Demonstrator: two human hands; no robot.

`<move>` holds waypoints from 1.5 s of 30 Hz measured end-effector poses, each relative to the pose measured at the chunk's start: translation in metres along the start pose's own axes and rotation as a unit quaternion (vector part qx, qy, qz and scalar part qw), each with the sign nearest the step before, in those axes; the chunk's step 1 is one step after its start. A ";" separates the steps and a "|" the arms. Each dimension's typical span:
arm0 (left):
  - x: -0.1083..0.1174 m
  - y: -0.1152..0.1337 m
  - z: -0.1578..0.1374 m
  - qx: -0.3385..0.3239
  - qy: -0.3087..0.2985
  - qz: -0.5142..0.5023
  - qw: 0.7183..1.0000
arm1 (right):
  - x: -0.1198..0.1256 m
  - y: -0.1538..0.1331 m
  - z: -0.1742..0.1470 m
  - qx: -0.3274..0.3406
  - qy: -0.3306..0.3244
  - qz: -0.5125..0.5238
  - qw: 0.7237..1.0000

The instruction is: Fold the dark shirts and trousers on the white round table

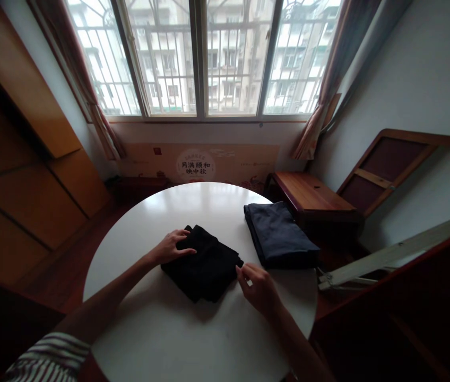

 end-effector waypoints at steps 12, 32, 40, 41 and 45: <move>0.158 0.019 0.068 0.019 0.349 0.067 0.934 | 0.000 0.003 0.000 -0.027 0.012 0.021 0.999; 0.033 0.010 0.000 -0.043 -0.097 0.004 0.994 | 0.027 0.055 0.000 -0.173 0.083 -0.273 0.943; 0.041 0.048 0.012 -0.119 -0.002 0.144 0.982 | 0.034 -0.033 0.006 0.099 0.027 -0.103 0.989; 0.031 0.054 0.014 -0.139 -0.021 0.111 0.984 | 0.028 -0.049 0.005 0.134 -0.017 -0.070 0.988; -0.017 0.066 0.025 -0.175 -0.105 0.071 0.976 | 0.017 -0.071 0.004 0.168 -0.090 0.055 0.980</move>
Point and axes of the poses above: each hand's wrist, its own z-axis towards the middle knuckle, its own x-axis out of the back of the hand, y = z × x, the point moved 5 cm from there along z, towards the middle knuckle, and after that the axes turned 12 degrees about -y, right-handed, at the moved point
